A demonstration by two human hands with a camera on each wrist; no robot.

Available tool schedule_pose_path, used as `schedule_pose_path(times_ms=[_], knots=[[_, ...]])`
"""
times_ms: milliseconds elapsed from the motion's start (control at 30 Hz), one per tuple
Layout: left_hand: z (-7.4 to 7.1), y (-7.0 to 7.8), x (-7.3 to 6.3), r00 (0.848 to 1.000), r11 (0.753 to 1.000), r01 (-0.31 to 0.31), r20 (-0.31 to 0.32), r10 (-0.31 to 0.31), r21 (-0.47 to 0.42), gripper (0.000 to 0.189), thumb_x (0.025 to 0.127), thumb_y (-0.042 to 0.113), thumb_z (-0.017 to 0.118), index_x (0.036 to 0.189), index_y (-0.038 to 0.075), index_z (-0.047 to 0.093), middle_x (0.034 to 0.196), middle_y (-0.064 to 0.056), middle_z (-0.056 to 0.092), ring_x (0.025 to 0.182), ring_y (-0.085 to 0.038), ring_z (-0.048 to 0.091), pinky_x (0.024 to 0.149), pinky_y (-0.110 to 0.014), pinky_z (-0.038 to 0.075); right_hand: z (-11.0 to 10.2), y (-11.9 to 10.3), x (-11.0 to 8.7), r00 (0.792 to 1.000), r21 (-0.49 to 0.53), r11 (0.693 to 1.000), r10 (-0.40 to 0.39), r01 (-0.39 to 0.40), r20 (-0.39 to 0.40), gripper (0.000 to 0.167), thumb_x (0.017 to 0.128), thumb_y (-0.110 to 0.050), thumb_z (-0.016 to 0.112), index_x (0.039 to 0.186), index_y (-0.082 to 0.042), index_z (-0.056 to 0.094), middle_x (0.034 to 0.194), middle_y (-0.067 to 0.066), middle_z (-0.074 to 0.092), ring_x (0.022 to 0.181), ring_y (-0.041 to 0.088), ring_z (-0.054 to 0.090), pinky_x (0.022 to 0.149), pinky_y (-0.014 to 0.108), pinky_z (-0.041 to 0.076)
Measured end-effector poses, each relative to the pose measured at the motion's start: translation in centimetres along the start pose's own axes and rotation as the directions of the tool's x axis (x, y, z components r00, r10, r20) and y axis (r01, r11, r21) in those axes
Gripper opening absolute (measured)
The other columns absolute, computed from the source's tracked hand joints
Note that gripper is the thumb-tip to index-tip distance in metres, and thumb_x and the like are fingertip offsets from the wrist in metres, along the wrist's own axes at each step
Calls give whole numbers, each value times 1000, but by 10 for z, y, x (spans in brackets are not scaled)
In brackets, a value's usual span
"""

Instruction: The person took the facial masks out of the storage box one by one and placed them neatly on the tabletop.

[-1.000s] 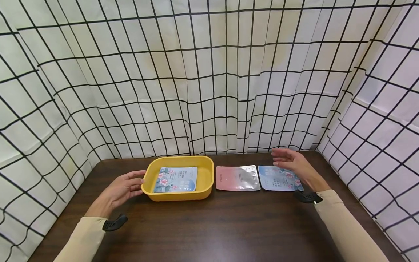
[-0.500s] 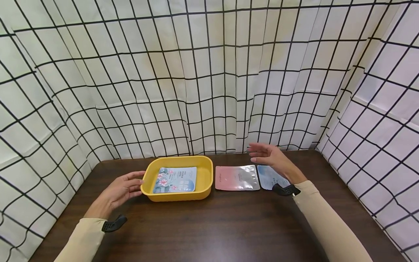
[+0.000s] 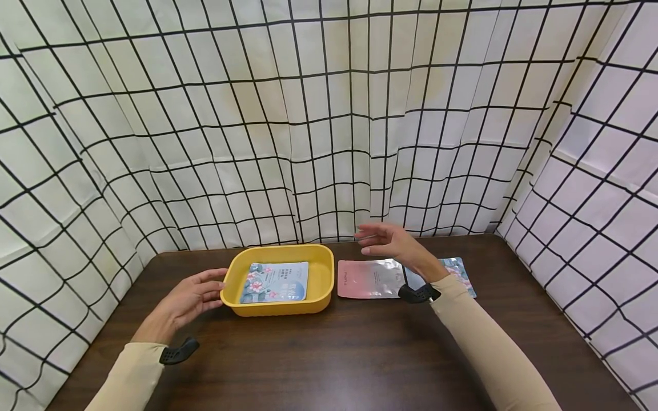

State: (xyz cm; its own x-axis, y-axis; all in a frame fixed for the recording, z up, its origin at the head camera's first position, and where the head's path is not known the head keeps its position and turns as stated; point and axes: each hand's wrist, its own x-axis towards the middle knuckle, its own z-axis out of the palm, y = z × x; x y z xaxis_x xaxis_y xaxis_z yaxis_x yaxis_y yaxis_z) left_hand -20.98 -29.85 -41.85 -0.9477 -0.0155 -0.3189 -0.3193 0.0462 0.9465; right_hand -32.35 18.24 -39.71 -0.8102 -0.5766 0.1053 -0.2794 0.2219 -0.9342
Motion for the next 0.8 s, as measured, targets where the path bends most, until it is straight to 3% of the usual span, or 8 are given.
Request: schedule_pose_path(times_ms=[367,600,800], knots=[[-1,0,1,1000,1000,6,-14,-6,9,58,99,14,65,152,6,42,120,-12,64,93,-21,70,86,-33,60,32,-17,23,992,22,1000,-14,12,127,60,91,-20,78,145,-20,54,143,11,59,129,27,59,101,41,54],[-2,-1,1,1000,1000,10,-17,-10,6,58,99,14,65,152,6,42,119,-11,65,92,-21,70,85,-32,61,50,-19,38,978,51,999,-19,8,209,61,92,-17,76,147,-16,52,144,8,58,131,35,56,100,39,55],[-2,1,1,1000,1000,5,-6,-5,11,58,99,15,65,152,6,41,118,-11,66,92,-20,70,86,-32,60,62,-25,48,961,30,999,-37,30,273,58,91,-15,77,145,-19,55,143,3,59,132,32,56,101,39,54]])
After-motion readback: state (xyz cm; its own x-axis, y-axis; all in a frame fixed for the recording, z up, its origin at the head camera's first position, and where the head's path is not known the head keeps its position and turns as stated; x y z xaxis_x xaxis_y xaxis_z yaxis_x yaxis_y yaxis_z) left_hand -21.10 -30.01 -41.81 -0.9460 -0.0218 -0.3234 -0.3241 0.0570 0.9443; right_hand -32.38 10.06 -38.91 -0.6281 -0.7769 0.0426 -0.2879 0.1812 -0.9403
